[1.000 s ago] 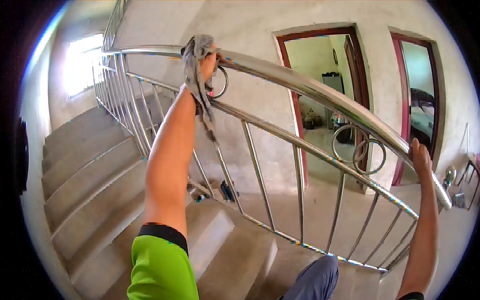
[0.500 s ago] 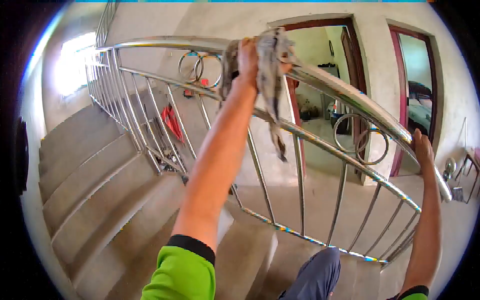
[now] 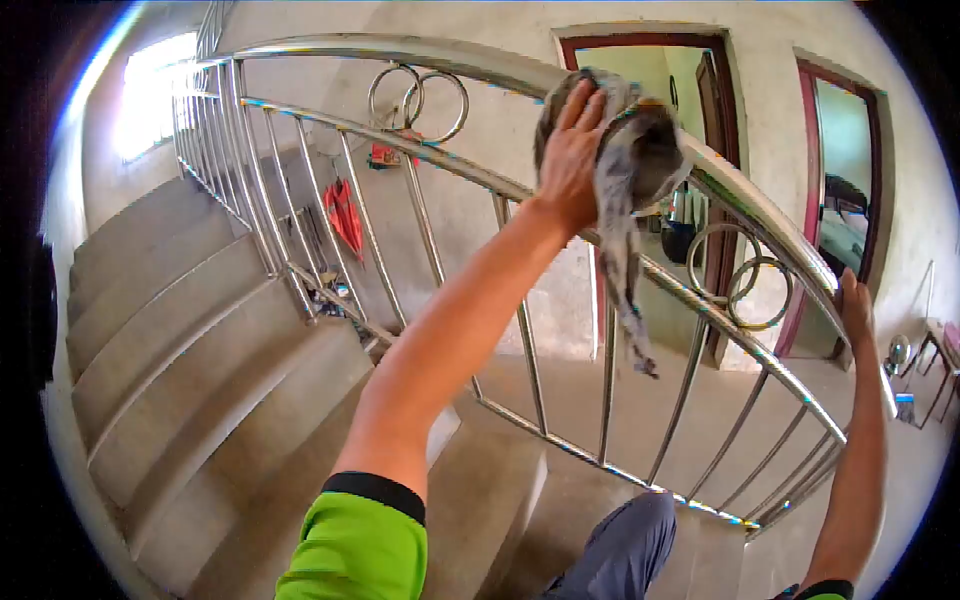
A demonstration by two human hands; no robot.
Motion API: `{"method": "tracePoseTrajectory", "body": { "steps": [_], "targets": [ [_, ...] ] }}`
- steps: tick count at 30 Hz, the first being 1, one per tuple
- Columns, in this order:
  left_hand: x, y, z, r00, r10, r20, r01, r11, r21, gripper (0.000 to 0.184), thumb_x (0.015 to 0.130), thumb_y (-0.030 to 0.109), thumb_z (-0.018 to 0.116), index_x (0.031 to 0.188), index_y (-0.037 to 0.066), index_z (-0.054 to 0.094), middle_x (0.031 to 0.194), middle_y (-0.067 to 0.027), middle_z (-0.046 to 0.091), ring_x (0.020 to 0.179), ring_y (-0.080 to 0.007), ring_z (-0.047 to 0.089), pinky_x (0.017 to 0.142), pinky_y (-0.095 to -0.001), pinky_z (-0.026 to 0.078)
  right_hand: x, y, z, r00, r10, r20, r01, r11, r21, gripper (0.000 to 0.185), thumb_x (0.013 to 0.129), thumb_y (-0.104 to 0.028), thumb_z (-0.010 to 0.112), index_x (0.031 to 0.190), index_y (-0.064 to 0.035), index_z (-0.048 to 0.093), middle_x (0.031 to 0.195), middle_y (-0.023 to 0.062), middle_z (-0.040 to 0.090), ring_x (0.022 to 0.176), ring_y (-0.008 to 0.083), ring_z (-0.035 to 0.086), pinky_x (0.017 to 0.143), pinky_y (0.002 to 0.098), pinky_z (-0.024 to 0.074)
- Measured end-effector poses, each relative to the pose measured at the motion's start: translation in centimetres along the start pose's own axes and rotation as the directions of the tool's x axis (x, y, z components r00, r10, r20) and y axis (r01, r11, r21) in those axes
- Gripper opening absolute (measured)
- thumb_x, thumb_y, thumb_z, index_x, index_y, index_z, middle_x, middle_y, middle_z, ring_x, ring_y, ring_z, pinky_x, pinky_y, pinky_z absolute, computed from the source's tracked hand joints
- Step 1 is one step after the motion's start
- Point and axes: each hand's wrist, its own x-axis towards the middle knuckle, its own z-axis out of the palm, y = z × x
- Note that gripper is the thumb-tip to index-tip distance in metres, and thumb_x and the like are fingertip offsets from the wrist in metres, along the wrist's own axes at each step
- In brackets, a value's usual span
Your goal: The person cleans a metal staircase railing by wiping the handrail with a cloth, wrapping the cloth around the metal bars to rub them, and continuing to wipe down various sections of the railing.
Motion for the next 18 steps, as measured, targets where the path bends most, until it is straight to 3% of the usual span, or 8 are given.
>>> {"method": "tracePoseTrajectory", "body": {
  "steps": [1,3,5,9,13,15,16,18],
  "targets": [
    [-1.8,-0.9,-0.8,0.999,-0.012,-0.035,0.007,0.992,-0.124,0.063,0.072,0.040,0.065,0.127,0.012,0.055,0.129,-0.0150,0.056,0.132,-0.0389,0.038,0.116,-0.0530,0.017,-0.3,-1.2,-0.2,0.993,0.106,0.060,-0.111,0.990,0.084,0.059,0.097,-0.051,0.041,0.059,-0.0064,0.047,0.054,0.0007,0.039,0.053,0.0127,0.037,0.051,0.0350,0.0302],
    [-5.8,-2.7,-1.1,0.976,-0.149,-0.157,0.116,0.973,-0.200,0.060,0.073,0.037,0.065,0.128,0.014,0.055,0.125,-0.0143,0.058,0.127,-0.0396,0.044,0.116,-0.0527,0.020,-0.1,-1.3,-0.1,0.991,0.116,0.070,-0.121,0.990,0.069,0.058,0.097,-0.050,0.041,0.059,-0.0069,0.047,0.054,-0.0001,0.039,0.052,0.0116,0.036,0.051,0.0342,0.0290],
    [-7.7,-5.1,-3.9,0.991,-0.131,-0.016,0.132,0.990,0.049,0.054,0.074,0.031,0.066,0.124,0.014,0.058,0.114,-0.0134,0.063,0.118,-0.0376,0.051,0.114,-0.0514,0.023,-0.1,-1.2,0.1,0.989,0.130,0.076,-0.134,0.990,0.050,0.057,0.098,-0.049,0.041,0.059,-0.0073,0.047,0.053,-0.0010,0.038,0.052,0.0105,0.035,0.050,0.0334,0.0278],
    [-11.8,-11.6,-4.2,0.981,-0.172,0.093,0.164,0.983,0.086,0.053,0.068,0.029,0.071,0.116,0.008,0.061,0.098,-0.0100,0.065,0.097,-0.0274,0.058,0.113,-0.0487,0.028,-0.5,-2.4,0.0,0.983,0.183,0.025,-0.183,0.983,0.030,0.058,0.098,-0.049,0.040,0.059,-0.0070,0.048,0.051,-0.0010,0.036,0.051,0.0114,0.036,0.050,0.0336,0.0288],
    [-11.4,-9.6,-4.2,0.972,-0.227,0.057,0.217,0.966,0.141,0.046,0.072,0.024,0.067,0.114,0.007,0.061,0.096,-0.0104,0.065,0.095,-0.0277,0.058,0.113,-0.0492,0.028,-0.7,-2.9,-0.1,0.977,0.209,0.035,-0.209,0.978,0.012,0.059,0.098,-0.048,0.038,0.062,-0.0032,0.051,0.053,0.0057,0.040,0.053,0.0166,0.042,0.055,0.0381,0.0343],
    [-11.4,-9.1,-3.8,0.981,-0.193,0.028,0.184,0.964,0.191,0.040,0.073,0.019,0.065,0.111,0.006,0.062,0.094,-0.0102,0.064,0.096,-0.0274,0.058,0.112,-0.0493,0.029,-0.6,-3.3,-0.3,0.991,0.122,0.062,-0.118,0.991,-0.061,0.059,0.097,-0.048,0.038,0.066,0.0001,0.052,0.056,0.0119,0.044,0.056,0.0211,0.045,0.060,0.0411,0.0369],
    [-12.0,-8.9,-2.2,0.980,-0.158,-0.118,0.173,0.976,0.135,0.042,0.069,0.022,0.068,0.106,0.005,0.062,0.092,-0.0121,0.062,0.097,-0.0314,0.056,0.113,-0.0502,0.028,-0.4,-2.6,0.1,0.991,0.136,0.013,-0.137,0.990,0.028,0.055,0.098,-0.050,0.042,0.060,-0.0109,0.047,0.053,-0.0030,0.038,0.051,0.0096,0.035,0.051,0.0306,0.0278],
    [-14.8,-8.7,3.2,0.972,-0.197,-0.127,0.216,0.964,0.157,0.045,0.065,0.024,0.070,0.105,0.004,0.063,0.093,-0.0133,0.061,0.098,-0.0333,0.055,0.111,-0.0504,0.030,-0.3,-1.9,0.6,0.992,0.122,-0.016,-0.122,0.992,0.024,0.055,0.098,-0.050,0.041,0.059,-0.0111,0.046,0.053,-0.0030,0.038,0.051,0.0097,0.034,0.050,0.0306,0.0276]
  ]
}}
